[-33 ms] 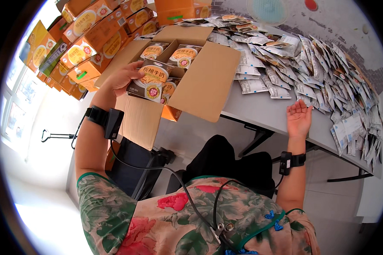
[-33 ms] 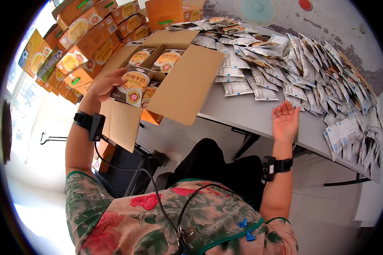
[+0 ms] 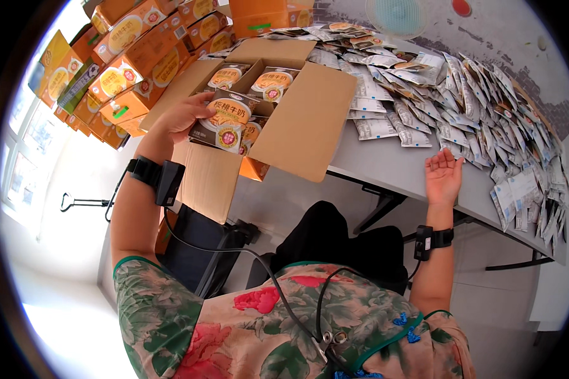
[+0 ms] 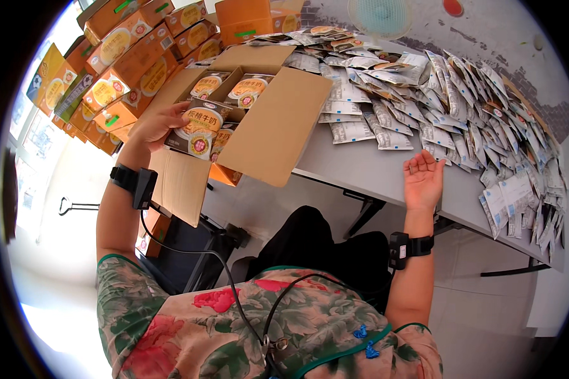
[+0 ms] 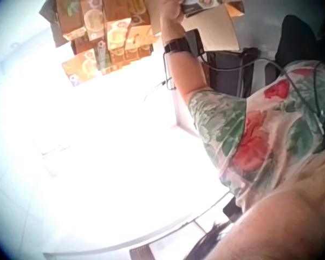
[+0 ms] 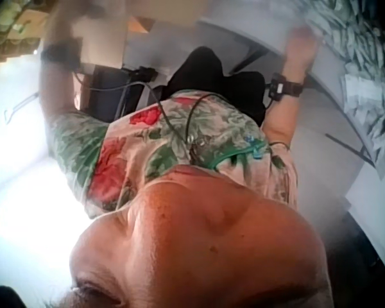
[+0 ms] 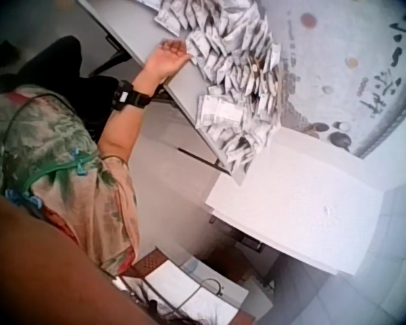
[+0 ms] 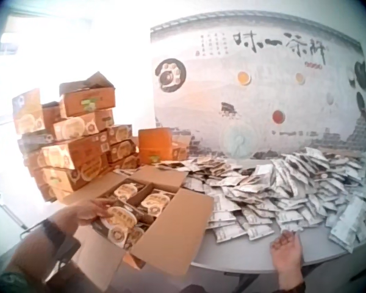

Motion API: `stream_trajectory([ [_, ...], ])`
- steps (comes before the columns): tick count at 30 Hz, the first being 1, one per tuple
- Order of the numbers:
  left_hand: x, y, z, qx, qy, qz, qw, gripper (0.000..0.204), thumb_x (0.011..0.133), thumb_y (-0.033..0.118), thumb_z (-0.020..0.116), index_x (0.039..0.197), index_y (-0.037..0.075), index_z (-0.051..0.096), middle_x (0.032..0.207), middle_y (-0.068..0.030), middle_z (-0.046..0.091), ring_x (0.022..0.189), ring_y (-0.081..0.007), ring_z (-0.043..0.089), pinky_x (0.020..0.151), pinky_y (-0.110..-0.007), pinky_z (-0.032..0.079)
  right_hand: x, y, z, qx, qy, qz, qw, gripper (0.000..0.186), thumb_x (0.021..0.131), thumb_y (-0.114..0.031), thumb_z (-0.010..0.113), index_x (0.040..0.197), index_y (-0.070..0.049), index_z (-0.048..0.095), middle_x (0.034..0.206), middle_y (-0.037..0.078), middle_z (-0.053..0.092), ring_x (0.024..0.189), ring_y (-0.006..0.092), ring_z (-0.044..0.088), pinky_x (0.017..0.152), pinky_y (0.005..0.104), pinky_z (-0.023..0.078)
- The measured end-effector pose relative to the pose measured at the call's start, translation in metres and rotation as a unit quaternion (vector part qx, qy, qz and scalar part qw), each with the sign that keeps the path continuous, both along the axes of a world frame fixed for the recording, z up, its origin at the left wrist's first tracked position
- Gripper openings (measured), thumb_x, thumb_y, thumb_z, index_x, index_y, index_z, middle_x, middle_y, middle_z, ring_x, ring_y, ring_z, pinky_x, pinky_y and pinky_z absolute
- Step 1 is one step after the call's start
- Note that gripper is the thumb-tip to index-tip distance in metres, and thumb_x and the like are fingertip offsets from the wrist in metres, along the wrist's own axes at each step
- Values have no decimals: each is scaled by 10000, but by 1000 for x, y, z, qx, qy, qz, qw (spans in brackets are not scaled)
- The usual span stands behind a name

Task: The person picks up individual packets from a large pile on a table, turns them over to check the labels, and sorts them into a cardboard box.

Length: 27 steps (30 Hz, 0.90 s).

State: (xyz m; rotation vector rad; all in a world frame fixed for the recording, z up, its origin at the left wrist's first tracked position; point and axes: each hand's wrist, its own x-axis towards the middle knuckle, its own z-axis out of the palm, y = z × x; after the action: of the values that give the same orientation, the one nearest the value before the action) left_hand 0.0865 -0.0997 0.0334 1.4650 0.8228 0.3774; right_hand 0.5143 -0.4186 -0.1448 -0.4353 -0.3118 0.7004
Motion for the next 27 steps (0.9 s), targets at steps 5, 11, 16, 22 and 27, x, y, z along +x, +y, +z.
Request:
stream_trajectory([
  [5, 8, 10, -13, -12, 21, 6, 1000, 527, 859, 14, 510, 1343, 0, 301, 1189, -144, 512, 1019, -207, 574, 864, -338, 499, -5, 2, 6, -22, 13, -26, 999, 441, 918, -427, 453, 986, -9, 577, 853, 69, 594, 797, 179, 531, 838, 374, 424],
  [11, 21, 16, -31, -24, 76, -6, 997, 586, 849, 6, 519, 1371, -4, 255, 1270, -144, 457, 1100, -206, 522, 918, -347, 458, -5, 2, 6, -19, 10, -28, 999, 434, 918, -426, 454, 989, -16, 578, 855, 68, 596, 795, 178, 531, 829, 373, 426],
  [16, 23, 20, -43, -3, 116, 8, 993, 592, 832, 15, 539, 1368, 13, 289, 1230, -135, 496, 1068, -199, 531, 882, -323, 463, -4, 2, 3, -12, 1, -18, 1000, 428, 920, -421, 450, 991, -19, 579, 857, 66, 601, 793, 176, 532, 826, 372, 426],
  [22, 28, 14, -41, 310, 336, -54, 888, 566, 831, 108, 578, 1349, 54, 356, 1083, -104, 589, 950, -181, 563, 764, -284, 456, -6, 3, 5, -17, 0, -26, 1000, 425, 923, -416, 447, 987, -21, 587, 848, 61, 604, 790, 172, 531, 820, 369, 427],
  [27, 33, 5, -46, 414, 397, -38, 818, 511, 828, 117, 568, 1309, 54, 407, 1070, -150, 596, 986, -267, 567, 816, -332, 456, -4, 2, 3, -9, -9, -20, 1000, 425, 919, -417, 454, 984, -20, 592, 853, 62, 605, 790, 171, 532, 816, 366, 428],
])
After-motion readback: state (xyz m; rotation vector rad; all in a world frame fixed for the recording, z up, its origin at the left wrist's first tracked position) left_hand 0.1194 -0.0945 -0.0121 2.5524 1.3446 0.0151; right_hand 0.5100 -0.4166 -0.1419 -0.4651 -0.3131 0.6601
